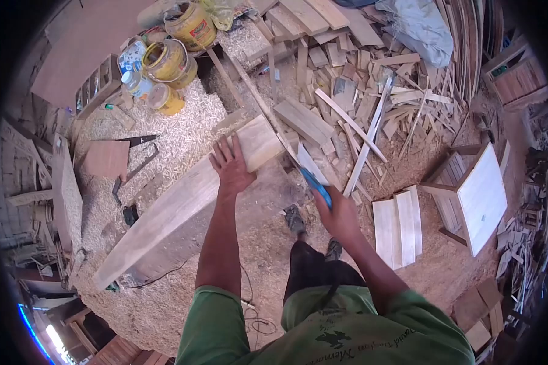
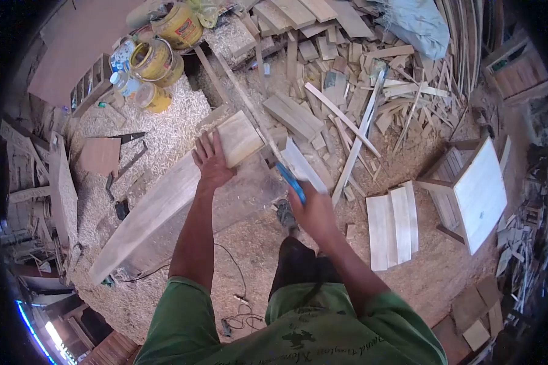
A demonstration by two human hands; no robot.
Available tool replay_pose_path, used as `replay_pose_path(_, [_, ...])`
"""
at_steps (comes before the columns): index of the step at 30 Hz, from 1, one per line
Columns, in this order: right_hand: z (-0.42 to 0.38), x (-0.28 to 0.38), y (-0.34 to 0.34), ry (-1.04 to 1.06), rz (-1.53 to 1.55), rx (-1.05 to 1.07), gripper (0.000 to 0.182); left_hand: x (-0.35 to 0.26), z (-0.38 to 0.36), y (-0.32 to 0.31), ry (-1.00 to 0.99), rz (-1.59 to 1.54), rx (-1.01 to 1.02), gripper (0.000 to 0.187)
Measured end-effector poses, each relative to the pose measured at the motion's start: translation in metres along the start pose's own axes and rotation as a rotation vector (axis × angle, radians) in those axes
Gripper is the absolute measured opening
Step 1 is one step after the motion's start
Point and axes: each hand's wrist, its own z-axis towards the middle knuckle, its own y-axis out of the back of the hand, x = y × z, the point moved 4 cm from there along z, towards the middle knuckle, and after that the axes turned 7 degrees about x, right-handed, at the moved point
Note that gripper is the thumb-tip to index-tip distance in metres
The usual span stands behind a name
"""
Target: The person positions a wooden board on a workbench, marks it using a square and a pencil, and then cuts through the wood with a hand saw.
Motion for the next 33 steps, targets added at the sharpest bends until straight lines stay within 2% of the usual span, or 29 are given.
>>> replay_pose_path(3, [0.083,-0.003,-0.041,0.075,-0.014,-0.022,0.037,0.004,0.003,-0.008,-0.014,-0.004,-0.048,0.145])
replay_pose_path(4, [0.089,-0.001,-0.043,0.093,-0.043,-0.018,0.039,0.003,0.000,-0.009,-0.006,-0.003,-0.039,0.145])
replay_pose_path(7, [0.016,-0.011,-0.011,0.095,0.041,-0.017,0.036,0.003,-0.001,-0.006,-0.005,0.010,-0.023,0.147])
replay_pose_path(9, [-0.061,-0.021,0.028,-0.030,0.107,0.052,0.035,0.003,0.002,-0.008,-0.007,0.011,-0.028,0.147])
replay_pose_path(11, [-0.107,-0.037,0.038,-0.017,0.160,-0.013,0.035,0.002,0.007,-0.003,0.000,0.004,-0.037,0.146])
replay_pose_path(14, [-0.063,-0.023,0.024,-0.049,0.072,0.048,0.034,0.001,0.005,0.000,0.006,0.033,-0.018,0.147])
replay_pose_path(16, [0.001,-0.037,-0.022,0.074,0.030,-0.024,0.032,0.002,0.002,-0.004,0.009,0.045,-0.001,0.147])
replay_pose_path(18, [0.052,-0.029,-0.040,0.145,0.114,-0.033,0.031,0.004,0.003,-0.007,-0.010,0.026,-0.039,0.147])
replay_pose_path(21, [0.033,-0.027,-0.028,0.167,0.107,-0.042,0.034,0.006,0.001,-0.011,-0.027,0.009,-0.048,0.146])
replay_pose_path(24, [-0.051,-0.031,0.023,0.005,0.074,0.088,0.026,0.005,0.000,-0.012,-0.033,-0.034,-0.047,0.145])
replay_pose_path(26, [-0.079,-0.032,0.028,0.038,0.165,-0.020,0.026,0.008,0.007,0.005,-0.026,-0.023,-0.061,0.144])
replay_pose_path(31, [0.058,-0.032,-0.047,0.152,0.027,-0.028,0.028,0.003,0.000,-0.007,-0.031,-0.017,-0.073,0.143])
replay_pose_path(33, [0.076,-0.023,-0.044,0.163,0.060,-0.016,0.029,0.001,0.002,-0.005,-0.031,-0.013,-0.071,0.142])
